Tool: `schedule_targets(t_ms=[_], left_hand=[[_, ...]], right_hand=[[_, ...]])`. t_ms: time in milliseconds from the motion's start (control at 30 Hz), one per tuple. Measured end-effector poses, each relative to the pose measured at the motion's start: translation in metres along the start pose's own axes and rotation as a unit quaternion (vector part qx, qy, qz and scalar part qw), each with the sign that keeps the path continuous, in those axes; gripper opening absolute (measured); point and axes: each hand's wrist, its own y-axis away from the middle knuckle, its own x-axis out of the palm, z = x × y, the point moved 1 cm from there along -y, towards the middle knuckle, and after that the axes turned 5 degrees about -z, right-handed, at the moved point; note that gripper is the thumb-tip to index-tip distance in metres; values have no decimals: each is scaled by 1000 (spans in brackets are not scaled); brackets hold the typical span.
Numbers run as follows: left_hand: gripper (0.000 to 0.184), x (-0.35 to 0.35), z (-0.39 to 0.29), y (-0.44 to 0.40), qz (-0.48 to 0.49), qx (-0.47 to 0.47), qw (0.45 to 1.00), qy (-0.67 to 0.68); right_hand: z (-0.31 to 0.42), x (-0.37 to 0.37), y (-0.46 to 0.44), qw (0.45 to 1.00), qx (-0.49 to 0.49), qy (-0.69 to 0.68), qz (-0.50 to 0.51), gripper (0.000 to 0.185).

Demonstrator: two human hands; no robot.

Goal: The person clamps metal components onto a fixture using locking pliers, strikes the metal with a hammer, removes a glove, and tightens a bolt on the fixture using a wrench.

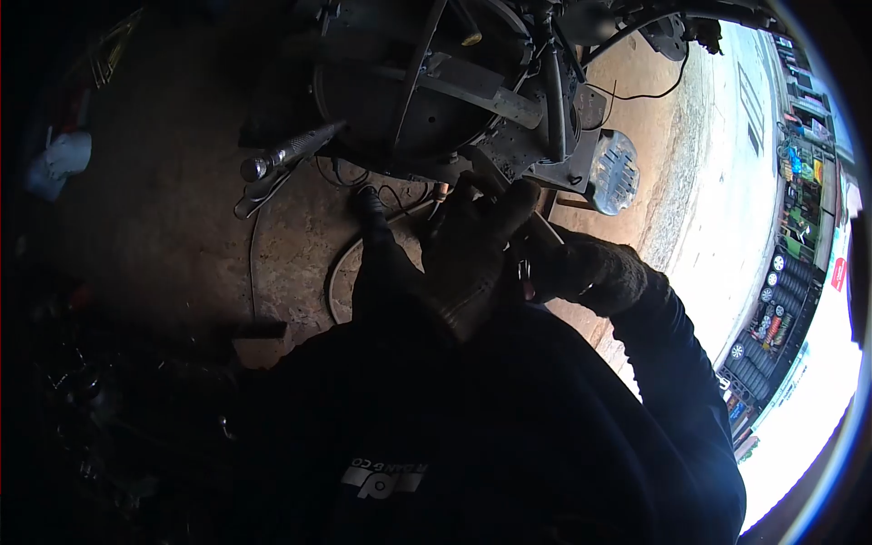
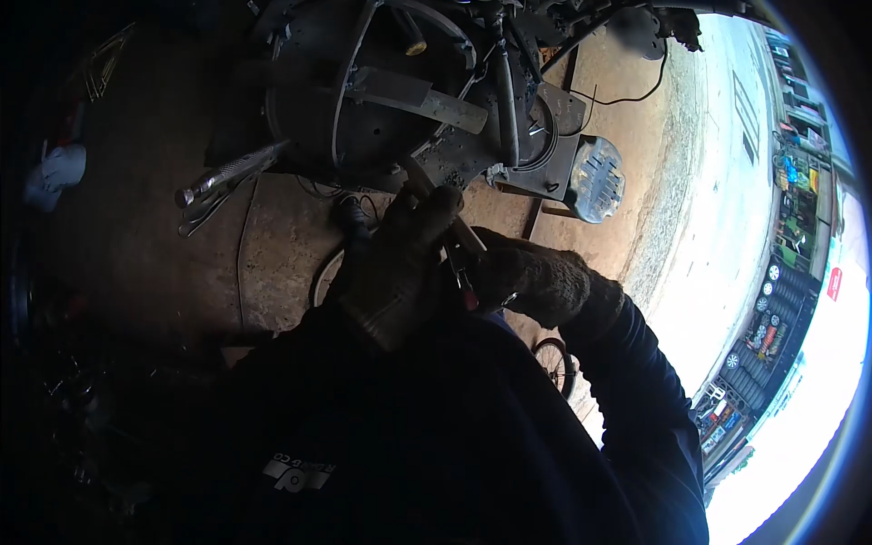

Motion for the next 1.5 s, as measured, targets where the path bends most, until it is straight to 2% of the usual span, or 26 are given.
schedule_targets(t_ms=[33,100,133,267,400,667,900,1133,1267,1333,1367,1467,1500], left_hand=[[86,-1,-1,0,6,-13,1000,10],[85,-4,-6,0,12,-40,999,26],[85,-5,-8,0,15,-52,998,35],[84,-8,-17,1,21,-91,994,55],[83,-8,-23,1,26,-124,989,75],[82,-8,-29,-4,28,-173,979,108],[62,-12,-28,-13,57,-197,971,119],[43,-21,-24,-25,118,-238,956,126],[33,-31,-18,-32,168,-270,941,117],[27,-17,-12,-27,110,-212,956,171],[22,-12,-11,-24,50,-152,962,222],[30,-5,-18,-16,33,-142,960,240],[30,-7,-19,-16,36,-142,960,237]], right_hand=[[-12,3,-1,980,116,-163,-12,35],[-19,3,-1,919,231,-318,-27,36],[-20,4,-5,913,252,-318,-35,37],[8,-6,-16,969,193,-152,-35,40],[31,-13,-25,983,165,-67,-50,42],[57,-24,-36,986,151,7,-72,48],[69,-28,-42,981,177,39,-74,53],[85,-37,-60,969,235,48,-49,45],[95,-42,-76,951,301,53,-38,41],[108,-43,-86,934,347,76,-42,40],[120,-41,-92,915,386,107,-49,40],[165,-33,-106,821,504,250,-99,38],[164,-27,-101,807,524,241,-128,36]])
